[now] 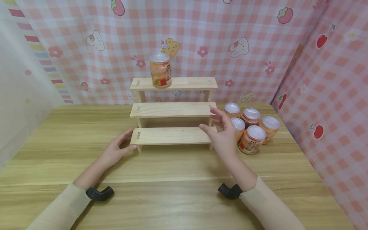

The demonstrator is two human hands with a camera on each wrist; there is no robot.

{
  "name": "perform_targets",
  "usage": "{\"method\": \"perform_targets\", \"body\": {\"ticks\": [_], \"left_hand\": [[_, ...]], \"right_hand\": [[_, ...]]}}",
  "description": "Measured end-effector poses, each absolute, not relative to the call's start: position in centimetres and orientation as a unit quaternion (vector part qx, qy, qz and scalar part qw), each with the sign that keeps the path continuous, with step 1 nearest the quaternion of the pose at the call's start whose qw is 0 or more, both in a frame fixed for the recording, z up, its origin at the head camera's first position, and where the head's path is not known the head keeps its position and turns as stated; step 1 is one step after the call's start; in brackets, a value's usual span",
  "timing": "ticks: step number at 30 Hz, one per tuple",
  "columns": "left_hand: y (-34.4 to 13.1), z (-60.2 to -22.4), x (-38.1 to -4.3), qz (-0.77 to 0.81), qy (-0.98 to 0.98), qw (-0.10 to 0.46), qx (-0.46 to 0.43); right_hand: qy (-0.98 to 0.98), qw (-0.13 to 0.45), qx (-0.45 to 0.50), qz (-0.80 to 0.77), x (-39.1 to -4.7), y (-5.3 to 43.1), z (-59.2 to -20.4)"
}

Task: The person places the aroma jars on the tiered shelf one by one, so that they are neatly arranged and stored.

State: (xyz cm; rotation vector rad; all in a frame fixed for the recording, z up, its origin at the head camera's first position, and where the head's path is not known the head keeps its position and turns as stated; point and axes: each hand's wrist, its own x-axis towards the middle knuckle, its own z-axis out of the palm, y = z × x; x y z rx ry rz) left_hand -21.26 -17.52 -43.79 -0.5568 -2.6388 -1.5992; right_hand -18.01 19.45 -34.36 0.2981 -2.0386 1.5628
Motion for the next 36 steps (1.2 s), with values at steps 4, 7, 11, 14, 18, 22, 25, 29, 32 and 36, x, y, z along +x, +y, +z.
{"method": "perform_targets", "body": {"ticks": [4,7,11,14,18,22,25,29,32,36], "left_hand": [[-17.5,-43.7,-21.3,-0.51,-0.842,-0.001,-0.175],[-17.5,-43.7,-21.2,-0.51,-0.842,-0.001,-0.174],[-17.5,-43.7,-21.2,-0.51,-0.842,-0.003,-0.173],[-17.5,-43.8,-21.2,-0.513,-0.841,-0.005,-0.171],[-16.9,-42.1,-20.3,-0.511,-0.843,-0.014,-0.166],[-16.3,-39.9,-19.1,-0.506,-0.847,-0.02,-0.162],[-16.6,-41.2,-19.8,-0.508,-0.846,-0.016,-0.16],[-17.3,-43.3,-21.1,-0.509,-0.846,-0.009,-0.161],[-17.3,-43.4,-21.2,-0.506,-0.847,-0.009,-0.162],[-17.1,-42.8,-20.8,-0.51,-0.845,-0.014,-0.159]], "right_hand": [[-0.754,0.289,0.103,0.581,-17.2,21.0,-34.7],[-0.749,0.302,0.105,0.58,-16.6,22.4,-35.2],[-0.757,0.315,0.092,0.565,-15.9,24.1,-35.8],[-0.765,0.316,0.067,0.558,-15.3,25.2,-36.0],[-0.772,0.309,0.02,0.555,-14.7,26.5,-36.5],[-0.784,0.312,-0.008,0.537,-14.5,27.6,-37.0],[-0.791,0.317,-0.02,0.523,-14.3,28.2,-37.1],[-0.793,0.327,-0.032,0.512,-14.1,28.9,-37.4],[-0.795,0.342,-0.034,0.501,-14.0,29.3,-37.6],[-0.795,0.358,-0.048,0.488,-13.8,29.9,-37.7]]}}
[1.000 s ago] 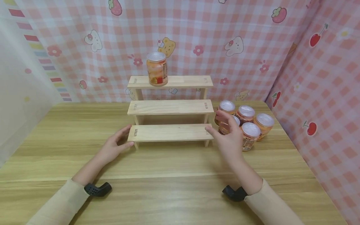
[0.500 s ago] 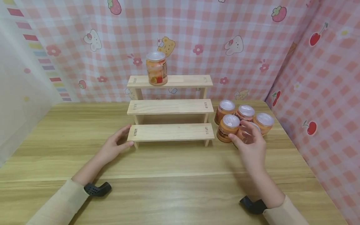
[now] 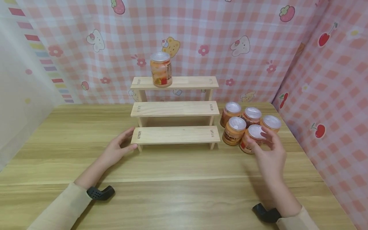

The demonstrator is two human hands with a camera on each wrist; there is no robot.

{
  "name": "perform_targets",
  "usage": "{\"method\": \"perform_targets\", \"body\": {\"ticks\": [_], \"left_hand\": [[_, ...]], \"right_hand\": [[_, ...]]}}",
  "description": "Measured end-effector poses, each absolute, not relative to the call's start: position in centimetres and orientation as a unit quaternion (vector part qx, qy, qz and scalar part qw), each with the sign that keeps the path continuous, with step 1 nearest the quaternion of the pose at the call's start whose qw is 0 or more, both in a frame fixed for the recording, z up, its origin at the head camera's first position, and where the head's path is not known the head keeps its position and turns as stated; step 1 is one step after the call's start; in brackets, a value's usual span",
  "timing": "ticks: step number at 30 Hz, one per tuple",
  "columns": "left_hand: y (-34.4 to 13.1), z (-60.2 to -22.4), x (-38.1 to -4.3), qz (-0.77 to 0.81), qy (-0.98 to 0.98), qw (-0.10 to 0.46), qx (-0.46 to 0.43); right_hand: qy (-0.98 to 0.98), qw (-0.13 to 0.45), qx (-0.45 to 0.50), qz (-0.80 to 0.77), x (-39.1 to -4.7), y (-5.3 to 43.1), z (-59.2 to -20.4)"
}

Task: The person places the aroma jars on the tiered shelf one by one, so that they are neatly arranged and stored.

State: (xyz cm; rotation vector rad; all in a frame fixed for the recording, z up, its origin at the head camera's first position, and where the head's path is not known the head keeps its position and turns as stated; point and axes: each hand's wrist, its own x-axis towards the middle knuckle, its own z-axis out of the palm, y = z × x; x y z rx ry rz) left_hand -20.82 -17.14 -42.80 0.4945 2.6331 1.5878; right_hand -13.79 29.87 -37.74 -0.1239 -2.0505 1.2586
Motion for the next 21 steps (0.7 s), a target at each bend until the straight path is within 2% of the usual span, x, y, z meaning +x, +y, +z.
{"method": "perform_targets", "body": {"ticks": [7,21], "left_hand": [[-16.3,-40.1,-19.2,0.51,0.845,0.018,0.162],[-16.3,-40.0,-19.1,0.512,0.843,0.019,0.16]], "right_hand": [[-0.791,0.353,-0.092,0.491,-13.8,31.2,-38.6],[-0.79,0.283,-0.138,0.526,-14.8,32.2,-40.5]]}}
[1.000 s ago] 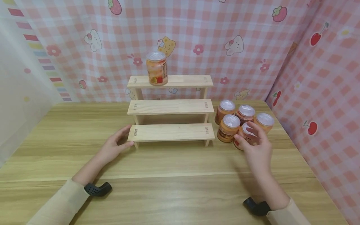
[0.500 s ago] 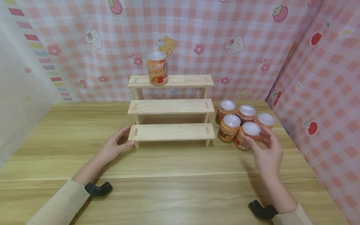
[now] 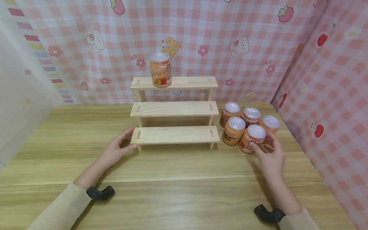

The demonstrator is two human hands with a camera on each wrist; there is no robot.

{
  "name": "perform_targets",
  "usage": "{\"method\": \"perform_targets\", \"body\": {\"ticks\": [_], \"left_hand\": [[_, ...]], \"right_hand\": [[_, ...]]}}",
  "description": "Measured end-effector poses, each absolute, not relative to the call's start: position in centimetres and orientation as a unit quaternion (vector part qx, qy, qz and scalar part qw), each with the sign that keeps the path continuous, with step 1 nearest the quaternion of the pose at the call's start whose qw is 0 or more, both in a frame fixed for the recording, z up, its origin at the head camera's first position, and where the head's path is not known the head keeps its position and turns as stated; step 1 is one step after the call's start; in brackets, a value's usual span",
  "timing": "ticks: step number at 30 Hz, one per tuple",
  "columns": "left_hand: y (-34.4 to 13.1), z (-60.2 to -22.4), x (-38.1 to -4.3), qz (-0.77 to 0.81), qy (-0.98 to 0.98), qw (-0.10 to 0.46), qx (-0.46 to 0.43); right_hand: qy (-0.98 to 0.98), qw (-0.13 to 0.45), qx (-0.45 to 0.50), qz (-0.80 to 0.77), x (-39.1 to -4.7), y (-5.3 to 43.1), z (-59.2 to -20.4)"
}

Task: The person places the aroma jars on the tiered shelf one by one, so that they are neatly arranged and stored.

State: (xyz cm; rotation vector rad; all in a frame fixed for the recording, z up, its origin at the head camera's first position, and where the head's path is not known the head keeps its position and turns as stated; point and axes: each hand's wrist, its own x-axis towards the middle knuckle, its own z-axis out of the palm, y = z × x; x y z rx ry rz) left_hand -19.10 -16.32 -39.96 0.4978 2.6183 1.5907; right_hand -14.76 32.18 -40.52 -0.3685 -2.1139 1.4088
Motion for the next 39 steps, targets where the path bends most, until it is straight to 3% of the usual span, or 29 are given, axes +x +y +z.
{"method": "perform_targets", "body": {"ticks": [22,39], "left_hand": [[-16.3,-39.8,-19.0,0.502,0.85,0.018,0.16],[-16.6,-40.9,-19.7,0.501,0.849,0.014,0.164]], "right_hand": [[-0.782,0.261,-0.093,0.558,-16.2,32.4,-43.3],[-0.79,0.28,-0.129,0.529,-15.9,32.6,-43.2]]}}
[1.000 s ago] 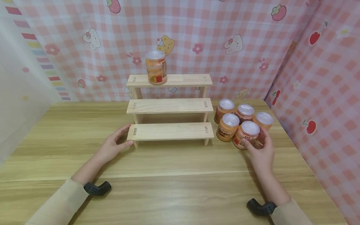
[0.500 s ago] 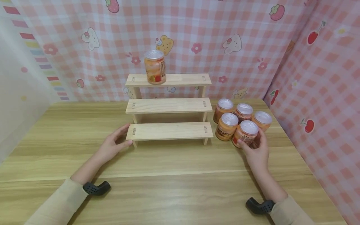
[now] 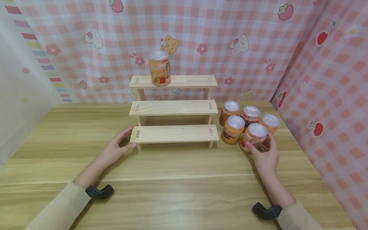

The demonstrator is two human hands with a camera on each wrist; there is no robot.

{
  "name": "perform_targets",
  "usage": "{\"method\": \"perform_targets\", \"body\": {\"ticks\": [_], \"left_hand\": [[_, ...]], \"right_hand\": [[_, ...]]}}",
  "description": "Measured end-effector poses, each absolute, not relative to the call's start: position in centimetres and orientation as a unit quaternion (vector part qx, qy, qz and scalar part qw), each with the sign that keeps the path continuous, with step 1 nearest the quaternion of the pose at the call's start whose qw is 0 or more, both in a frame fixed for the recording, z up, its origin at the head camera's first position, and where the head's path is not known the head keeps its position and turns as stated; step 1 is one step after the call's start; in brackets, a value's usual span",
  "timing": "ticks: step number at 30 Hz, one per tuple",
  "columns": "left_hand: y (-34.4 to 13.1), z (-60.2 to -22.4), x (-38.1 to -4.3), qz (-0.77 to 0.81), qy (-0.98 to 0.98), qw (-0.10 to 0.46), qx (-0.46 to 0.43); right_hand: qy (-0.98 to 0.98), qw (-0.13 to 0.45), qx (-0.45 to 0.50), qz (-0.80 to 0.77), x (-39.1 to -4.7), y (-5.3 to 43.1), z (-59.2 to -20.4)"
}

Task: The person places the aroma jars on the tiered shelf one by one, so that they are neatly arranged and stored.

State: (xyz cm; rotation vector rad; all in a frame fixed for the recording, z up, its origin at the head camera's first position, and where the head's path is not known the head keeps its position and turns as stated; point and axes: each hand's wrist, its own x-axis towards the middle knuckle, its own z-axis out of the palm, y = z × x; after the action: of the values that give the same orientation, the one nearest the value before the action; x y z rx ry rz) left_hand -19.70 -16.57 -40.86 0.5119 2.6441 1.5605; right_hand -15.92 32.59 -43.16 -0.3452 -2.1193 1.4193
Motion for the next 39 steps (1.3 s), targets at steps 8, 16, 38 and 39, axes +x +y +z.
{"method": "perform_targets", "body": {"ticks": [8,16,38,39], "left_hand": [[-17.4,-43.3,-21.0,0.506,0.846,0.007,0.169],[-17.5,-43.3,-21.0,0.506,0.845,0.005,0.17],[-17.3,-43.3,-21.1,0.516,0.84,0.01,0.167],[-17.3,-43.1,-21.0,0.517,0.84,0.012,0.166]], "right_hand": [[-0.785,0.299,-0.136,0.525,-15.6,32.5,-42.3],[-0.774,0.318,-0.121,0.534,-15.2,32.3,-41.4],[-0.77,0.349,-0.032,0.533,-13.9,29.0,-35.8],[-0.77,0.348,-0.026,0.534,-14.0,28.8,-35.5]]}}
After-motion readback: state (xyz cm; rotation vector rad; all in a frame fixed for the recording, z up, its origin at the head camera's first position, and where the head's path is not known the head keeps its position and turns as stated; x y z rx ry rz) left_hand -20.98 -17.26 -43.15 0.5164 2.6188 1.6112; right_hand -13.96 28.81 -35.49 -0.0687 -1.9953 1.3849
